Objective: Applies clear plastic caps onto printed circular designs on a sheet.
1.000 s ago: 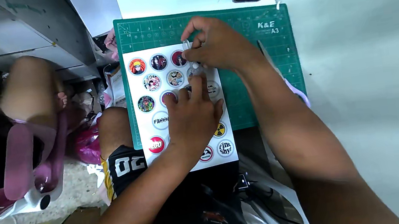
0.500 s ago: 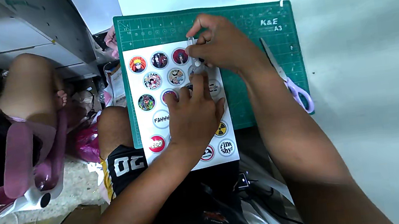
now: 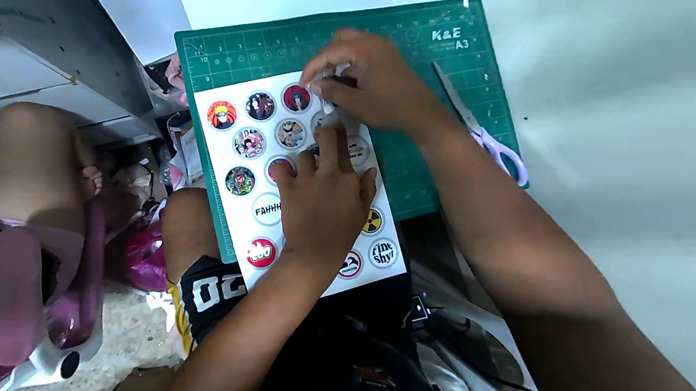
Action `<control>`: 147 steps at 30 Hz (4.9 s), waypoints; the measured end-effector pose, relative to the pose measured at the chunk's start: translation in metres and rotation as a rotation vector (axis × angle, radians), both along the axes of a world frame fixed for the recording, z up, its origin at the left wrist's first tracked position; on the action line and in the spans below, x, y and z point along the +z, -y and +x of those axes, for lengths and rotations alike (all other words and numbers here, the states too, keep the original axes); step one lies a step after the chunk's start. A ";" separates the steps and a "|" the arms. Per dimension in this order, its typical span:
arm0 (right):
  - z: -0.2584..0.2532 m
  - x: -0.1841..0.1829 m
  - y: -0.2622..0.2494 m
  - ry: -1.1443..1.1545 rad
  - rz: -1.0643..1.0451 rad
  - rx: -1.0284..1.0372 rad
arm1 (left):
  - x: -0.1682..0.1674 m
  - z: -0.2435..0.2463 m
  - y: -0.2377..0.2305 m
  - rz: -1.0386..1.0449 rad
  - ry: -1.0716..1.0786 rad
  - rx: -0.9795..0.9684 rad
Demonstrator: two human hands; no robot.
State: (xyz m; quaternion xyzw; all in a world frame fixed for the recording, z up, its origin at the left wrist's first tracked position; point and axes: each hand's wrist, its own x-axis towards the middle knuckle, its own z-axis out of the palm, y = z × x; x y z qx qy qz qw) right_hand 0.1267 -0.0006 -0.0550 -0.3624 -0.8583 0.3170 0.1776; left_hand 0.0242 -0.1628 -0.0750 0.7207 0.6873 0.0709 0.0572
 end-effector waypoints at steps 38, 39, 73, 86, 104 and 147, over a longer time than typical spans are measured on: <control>0.034 0.005 0.003 0.243 0.186 0.140 | 0.008 -0.004 -0.005 -0.017 -0.069 0.013; 0.034 0.004 0.005 0.244 0.190 0.116 | 0.008 -0.004 -0.005 -0.024 -0.073 0.009; 0.029 -0.004 0.058 0.200 0.264 -0.243 | 0.044 -0.076 -0.051 -0.107 0.131 -0.326; 0.031 -0.004 0.056 0.197 0.241 -0.217 | 0.042 -0.089 -0.098 -0.049 0.047 -0.537; 0.036 -0.003 0.049 0.187 0.157 -0.193 | 0.037 -0.102 -0.118 -0.038 0.104 -0.670; 0.089 0.027 0.174 0.454 0.104 -0.278 | 0.039 -0.091 -0.113 -0.133 0.097 -0.511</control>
